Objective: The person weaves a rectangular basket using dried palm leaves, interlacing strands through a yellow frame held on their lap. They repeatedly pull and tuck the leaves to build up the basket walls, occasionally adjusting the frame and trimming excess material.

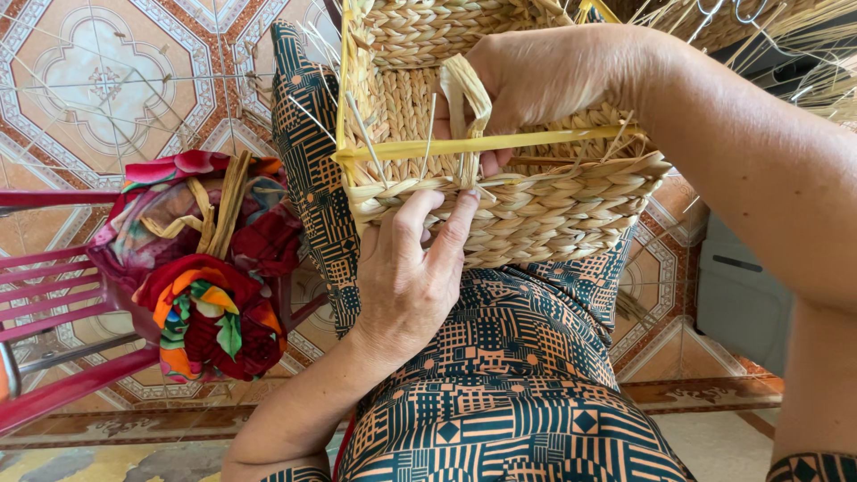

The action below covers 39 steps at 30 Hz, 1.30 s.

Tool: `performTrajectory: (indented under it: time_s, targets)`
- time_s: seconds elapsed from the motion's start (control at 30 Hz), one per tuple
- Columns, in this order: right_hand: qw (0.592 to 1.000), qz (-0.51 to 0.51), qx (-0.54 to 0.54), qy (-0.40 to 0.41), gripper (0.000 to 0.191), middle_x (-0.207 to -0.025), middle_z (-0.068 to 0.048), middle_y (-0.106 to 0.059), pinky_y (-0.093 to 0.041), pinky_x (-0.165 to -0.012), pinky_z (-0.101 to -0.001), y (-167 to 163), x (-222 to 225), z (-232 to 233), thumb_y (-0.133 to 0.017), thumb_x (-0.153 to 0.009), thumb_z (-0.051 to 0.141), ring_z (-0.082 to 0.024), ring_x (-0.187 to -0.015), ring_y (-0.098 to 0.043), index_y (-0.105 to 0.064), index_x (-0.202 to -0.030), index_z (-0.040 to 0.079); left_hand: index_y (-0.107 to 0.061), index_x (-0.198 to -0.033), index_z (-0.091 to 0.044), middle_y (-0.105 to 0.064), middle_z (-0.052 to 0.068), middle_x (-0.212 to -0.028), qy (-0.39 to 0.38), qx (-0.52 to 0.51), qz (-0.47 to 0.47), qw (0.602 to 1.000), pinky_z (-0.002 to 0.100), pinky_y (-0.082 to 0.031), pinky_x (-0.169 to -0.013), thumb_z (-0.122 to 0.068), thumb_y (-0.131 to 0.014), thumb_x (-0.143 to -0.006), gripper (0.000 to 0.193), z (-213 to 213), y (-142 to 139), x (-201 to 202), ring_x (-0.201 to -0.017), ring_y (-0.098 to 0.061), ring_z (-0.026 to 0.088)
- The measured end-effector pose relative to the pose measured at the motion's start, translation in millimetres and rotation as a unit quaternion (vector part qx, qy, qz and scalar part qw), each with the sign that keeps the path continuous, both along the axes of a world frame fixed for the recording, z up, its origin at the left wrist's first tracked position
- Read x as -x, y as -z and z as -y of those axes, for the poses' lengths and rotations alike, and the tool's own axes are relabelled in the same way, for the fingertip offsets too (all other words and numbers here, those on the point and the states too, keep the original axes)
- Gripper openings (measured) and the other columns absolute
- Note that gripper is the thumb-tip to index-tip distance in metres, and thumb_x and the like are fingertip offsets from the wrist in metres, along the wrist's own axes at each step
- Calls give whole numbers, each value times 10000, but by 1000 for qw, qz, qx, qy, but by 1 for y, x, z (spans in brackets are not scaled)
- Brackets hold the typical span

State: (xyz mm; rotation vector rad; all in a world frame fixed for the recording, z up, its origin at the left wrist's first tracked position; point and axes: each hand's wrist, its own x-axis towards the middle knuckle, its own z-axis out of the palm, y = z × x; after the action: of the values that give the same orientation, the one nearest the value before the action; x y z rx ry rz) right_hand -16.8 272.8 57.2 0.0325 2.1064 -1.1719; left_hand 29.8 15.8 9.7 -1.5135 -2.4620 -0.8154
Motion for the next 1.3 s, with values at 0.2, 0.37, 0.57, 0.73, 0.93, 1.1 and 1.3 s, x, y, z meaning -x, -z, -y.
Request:
performTrajectory:
  time_s: [0.2, 0.37, 0.57, 0.73, 0.93, 1.1, 1.3]
  targets:
    - [1000, 20, 8, 7, 413, -853, -31, -819, -626, -663, -311, 2, -1, 1, -867, -667, 166, -127, -733, -757, -789, -1069, 111, -640, -1414, -133, -497, 60, -1273, 2, -3, -3, 1000, 380, -477, -866, -65, -753, -929, 502, 0, 1, 0, -945, -582, 183]
    - [999, -22, -6, -43, 394, -854, -35, -817, -596, -645, -307, 4, -2, 4, -880, -676, 144, -145, -729, -740, -795, -1059, 108, -655, -1386, -136, -507, 49, -1254, -3, -14, -4, 1000, 366, -484, -834, -67, -766, -922, 482, 1, 2, 0, -910, -588, 168]
    - [994, 59, 78, 42, 311, -855, -36, -828, -649, -642, -266, 6, -4, -5, -791, -741, 178, -88, -704, -773, -795, -1040, 94, -658, -1260, -113, -572, 32, -1206, -30, -78, 30, 996, 360, -526, -831, -203, -836, -980, 344, -5, 0, 2, -952, -627, 189]
    - [999, 2, 24, -27, 265, -731, -42, -783, -565, -549, -292, 5, -3, -2, -851, -719, 194, -98, -622, -681, -802, -947, 68, -656, -1117, -117, -587, 47, -1089, -70, -99, 48, 992, 374, -503, -775, -334, -888, -894, 388, -16, -5, 0, -909, -619, 220]
    - [999, 36, -9, -26, 227, -662, -17, -765, -561, -545, -295, 9, -6, -5, -859, -752, 291, -91, -602, -700, -818, -874, 104, -664, -1072, -130, -585, 21, -1025, -87, -107, 41, 990, 373, -458, -757, -233, -863, -912, 276, -24, -4, -3, -927, -631, 203]
    - [989, -106, -88, -55, 172, -717, -51, -764, -532, -565, -326, 2, -11, -15, -782, -868, 234, -138, -598, -690, -797, -974, 100, -669, -1019, -124, -589, 3, -958, -17, -138, 40, 989, 396, -463, -779, -112, -809, -916, 174, -16, -6, -2, -872, -600, 189]
    - [825, -467, -263, 176, 107, -1000, -143, -739, -546, -763, -312, -61, -88, 0, -722, -1081, 33, -214, -919, -725, -712, -1166, -32, -681, -1061, -60, -674, 77, -1061, 93, -220, 115, 964, 279, -566, -683, -294, -797, -791, 376, -4, -9, 8, -820, -691, 183]
